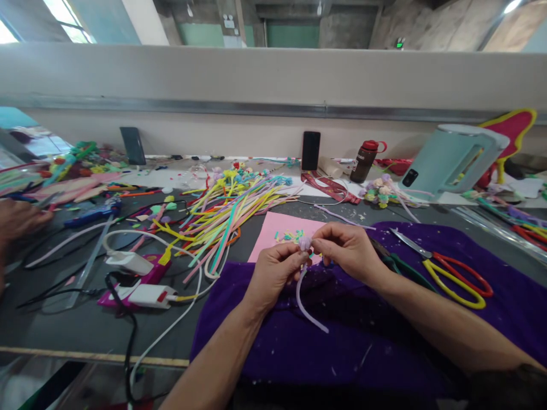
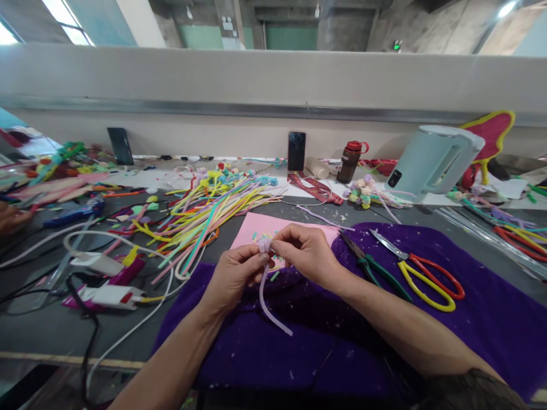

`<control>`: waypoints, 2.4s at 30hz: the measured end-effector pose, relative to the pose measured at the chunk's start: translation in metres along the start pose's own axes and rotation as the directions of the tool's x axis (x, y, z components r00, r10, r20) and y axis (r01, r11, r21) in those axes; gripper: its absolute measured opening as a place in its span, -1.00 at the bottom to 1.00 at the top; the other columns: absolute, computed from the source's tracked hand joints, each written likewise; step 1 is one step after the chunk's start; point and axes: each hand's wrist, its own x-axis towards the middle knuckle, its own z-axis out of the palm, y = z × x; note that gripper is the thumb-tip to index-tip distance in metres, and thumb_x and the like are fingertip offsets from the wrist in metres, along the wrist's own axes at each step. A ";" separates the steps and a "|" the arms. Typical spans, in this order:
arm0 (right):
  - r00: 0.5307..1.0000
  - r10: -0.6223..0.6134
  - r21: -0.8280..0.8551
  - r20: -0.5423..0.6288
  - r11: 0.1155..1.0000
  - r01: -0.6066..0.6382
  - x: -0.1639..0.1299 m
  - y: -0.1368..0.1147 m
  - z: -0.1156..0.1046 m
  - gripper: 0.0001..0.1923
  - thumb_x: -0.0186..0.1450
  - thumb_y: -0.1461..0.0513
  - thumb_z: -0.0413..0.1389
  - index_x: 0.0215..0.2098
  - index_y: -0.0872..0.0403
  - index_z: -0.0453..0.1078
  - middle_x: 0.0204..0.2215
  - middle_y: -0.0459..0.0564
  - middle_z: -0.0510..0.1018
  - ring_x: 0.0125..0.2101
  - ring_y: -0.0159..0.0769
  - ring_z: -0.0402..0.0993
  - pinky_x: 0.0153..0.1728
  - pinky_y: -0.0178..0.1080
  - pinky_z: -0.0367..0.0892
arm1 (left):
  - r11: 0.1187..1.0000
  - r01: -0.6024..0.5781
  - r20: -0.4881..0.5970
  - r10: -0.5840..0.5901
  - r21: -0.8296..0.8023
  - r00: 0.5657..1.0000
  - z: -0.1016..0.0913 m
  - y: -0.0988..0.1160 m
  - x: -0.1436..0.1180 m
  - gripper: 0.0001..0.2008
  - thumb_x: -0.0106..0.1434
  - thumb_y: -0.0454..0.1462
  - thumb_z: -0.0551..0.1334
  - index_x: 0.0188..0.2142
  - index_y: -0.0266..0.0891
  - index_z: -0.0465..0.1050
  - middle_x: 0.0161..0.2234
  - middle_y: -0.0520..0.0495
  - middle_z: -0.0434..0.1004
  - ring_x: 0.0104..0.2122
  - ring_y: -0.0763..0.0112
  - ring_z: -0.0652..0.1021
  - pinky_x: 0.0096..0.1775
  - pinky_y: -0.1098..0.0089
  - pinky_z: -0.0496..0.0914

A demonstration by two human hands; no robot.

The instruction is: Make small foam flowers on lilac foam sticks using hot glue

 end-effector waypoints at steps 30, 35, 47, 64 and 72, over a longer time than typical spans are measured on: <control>0.969 0.094 0.080 0.226 0.990 -0.115 -0.005 0.019 0.017 -0.82 0.27 0.17 -0.03 -0.43 0.10 0.27 -0.68 -0.21 0.32 -0.70 -0.53 0.27 -0.65 -0.45 0.14 | 0.974 0.042 -0.010 -0.045 -0.224 0.999 -0.004 -0.001 0.004 -0.72 -0.01 -0.21 0.32 -0.31 -0.32 0.42 -0.59 0.06 0.39 -0.67 0.65 0.31 -0.66 0.61 0.14; 0.937 0.148 0.244 0.318 0.942 -0.232 -0.003 0.016 0.015 -0.77 0.28 0.12 -0.02 -0.43 0.12 0.25 -0.69 -0.21 0.35 -0.73 -0.55 0.27 -0.72 -0.49 0.06 | 0.973 0.009 -0.042 -0.019 -0.232 0.999 -0.005 0.001 0.004 -0.77 0.04 -0.20 0.27 -0.34 -0.31 0.40 -0.62 0.07 0.37 -0.68 0.65 0.29 -0.67 0.61 0.10; 0.917 0.148 0.496 0.370 0.803 -0.330 0.000 0.020 0.010 -0.78 0.22 0.12 0.08 -0.39 0.14 0.31 -0.51 -0.10 0.50 -0.74 -0.56 0.32 -0.78 -0.48 0.07 | 0.939 0.002 -0.018 -0.009 -0.345 1.000 -0.008 0.000 0.006 -0.66 0.17 -0.21 0.11 -0.66 -0.26 0.06 -0.71 0.17 0.07 -0.80 0.72 0.08 -0.74 0.57 -0.16; 0.924 0.175 0.559 0.339 0.752 -0.348 0.005 0.029 0.005 -0.83 0.22 0.17 0.08 -0.40 0.14 0.32 -0.53 -0.12 0.49 -0.74 -0.54 0.33 -0.78 -0.49 0.08 | 0.957 0.010 -0.023 -0.018 -0.290 1.000 -0.007 -0.003 0.004 -0.79 0.05 -0.21 0.29 -0.35 -0.32 0.44 -0.53 0.01 0.43 -0.58 0.59 0.42 -0.50 0.55 0.34; 0.918 0.215 0.531 0.332 0.762 -0.371 0.006 0.029 0.006 -0.79 0.18 0.13 0.11 -0.41 0.13 0.31 -0.55 -0.12 0.50 -0.75 -0.54 0.33 -0.79 -0.49 0.07 | 0.982 -0.036 -0.091 0.019 -0.183 0.996 -0.010 -0.005 0.006 -0.80 0.01 -0.21 0.30 -0.55 -0.31 0.37 -0.71 0.11 0.28 -0.72 0.67 0.25 -0.66 0.60 0.11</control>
